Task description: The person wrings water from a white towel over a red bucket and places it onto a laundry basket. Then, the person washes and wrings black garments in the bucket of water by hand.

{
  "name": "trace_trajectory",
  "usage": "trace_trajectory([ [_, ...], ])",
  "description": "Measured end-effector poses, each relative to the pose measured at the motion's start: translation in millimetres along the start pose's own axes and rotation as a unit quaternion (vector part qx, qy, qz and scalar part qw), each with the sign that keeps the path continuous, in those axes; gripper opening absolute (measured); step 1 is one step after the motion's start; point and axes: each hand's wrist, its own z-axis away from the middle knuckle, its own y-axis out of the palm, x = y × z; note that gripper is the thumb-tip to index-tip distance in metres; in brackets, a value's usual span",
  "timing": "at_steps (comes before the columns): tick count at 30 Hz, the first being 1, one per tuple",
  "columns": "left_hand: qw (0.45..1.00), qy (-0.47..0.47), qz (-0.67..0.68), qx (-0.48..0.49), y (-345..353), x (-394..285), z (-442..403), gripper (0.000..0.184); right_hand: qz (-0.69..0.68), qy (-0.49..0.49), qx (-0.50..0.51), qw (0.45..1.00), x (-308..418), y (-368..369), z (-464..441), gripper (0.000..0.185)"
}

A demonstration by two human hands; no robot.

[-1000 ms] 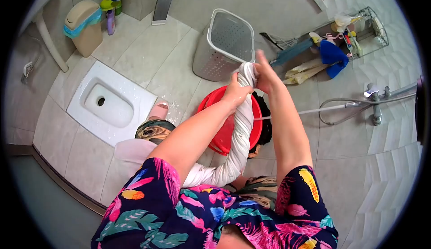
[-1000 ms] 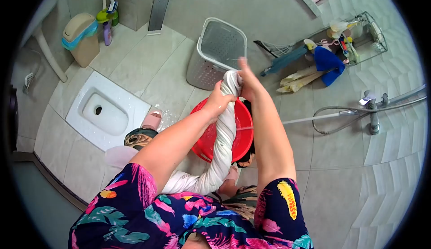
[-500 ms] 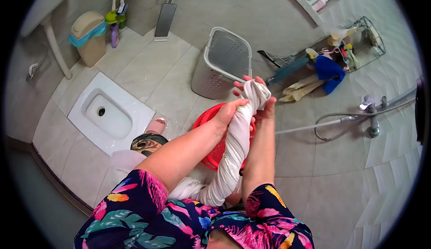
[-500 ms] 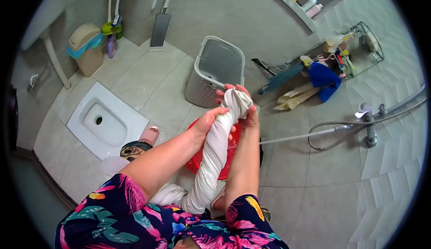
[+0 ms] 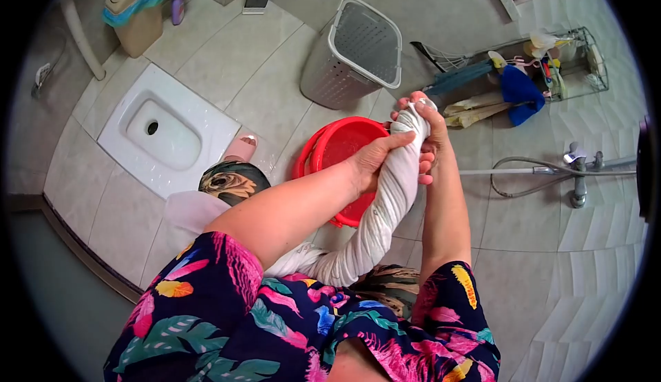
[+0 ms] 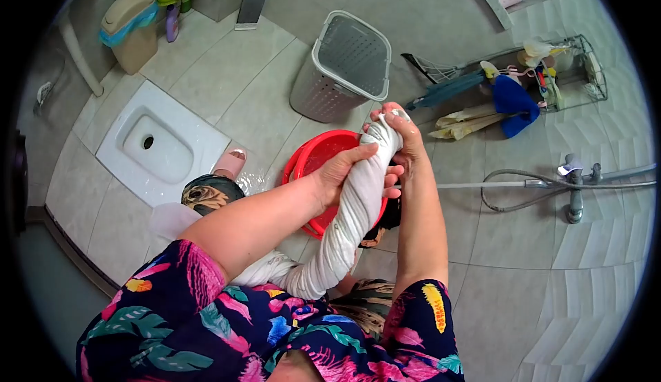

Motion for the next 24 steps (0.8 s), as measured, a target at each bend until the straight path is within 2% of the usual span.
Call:
trace_trajectory([
  [2,0.997,-0.035,-0.052,-0.045,3.1,2.1,-0.6,0.044,0.007,0.034,0.022,0.999,2.5,-3.0,-3.2,0.024],
  [3,0.994,-0.009,-0.077,-0.075,6.6,7.8,-3.7,0.035,0.039,0.057,0.007,0.998,4.2,-3.7,-4.4,0.024],
  [7,0.967,0.046,-0.175,-0.178,14.3,13.6,-6.4,0.028,0.11,0.122,-0.007,0.986,7.7,-3.8,-12.8,0.023],
  [12,0.947,0.087,-0.188,-0.247,-14.1,14.2,-20.2,0.027,0.284,0.184,-0.041,0.94,-4.4,4.1,-34.0,0.021],
  [14,0.926,0.088,-0.216,-0.296,-22.3,11.0,-21.4,0.03,0.306,0.198,-0.061,0.929,-13.2,5.3,-42.9,0.021],
  [17,0.905,0.117,-0.22,-0.344,-34.5,14.2,-26.0,0.034,0.427,0.187,-0.056,0.883,-28.1,0.4,-55.8,0.018],
  [18,0.899,0.12,-0.218,-0.36,-40.0,15.7,-27.1,0.035,0.424,0.194,-0.054,0.883,-32.2,-0.9,-57.6,0.018],
  [21,0.888,0.128,-0.22,-0.382,-52.1,17.7,-27.3,0.033,0.585,0.169,-0.064,0.79,-43.1,8.1,-60.6,0.024],
  [22,0.876,0.135,-0.239,-0.396,-55.7,18.5,-27.2,0.032,0.584,0.174,-0.059,0.791,-47.2,10.9,-62.1,0.024],
  [24,0.866,0.135,-0.235,-0.419,-62.4,19.8,-28.0,0.031,0.675,0.156,-0.04,0.72,-51.7,11.2,-66.2,0.025],
])
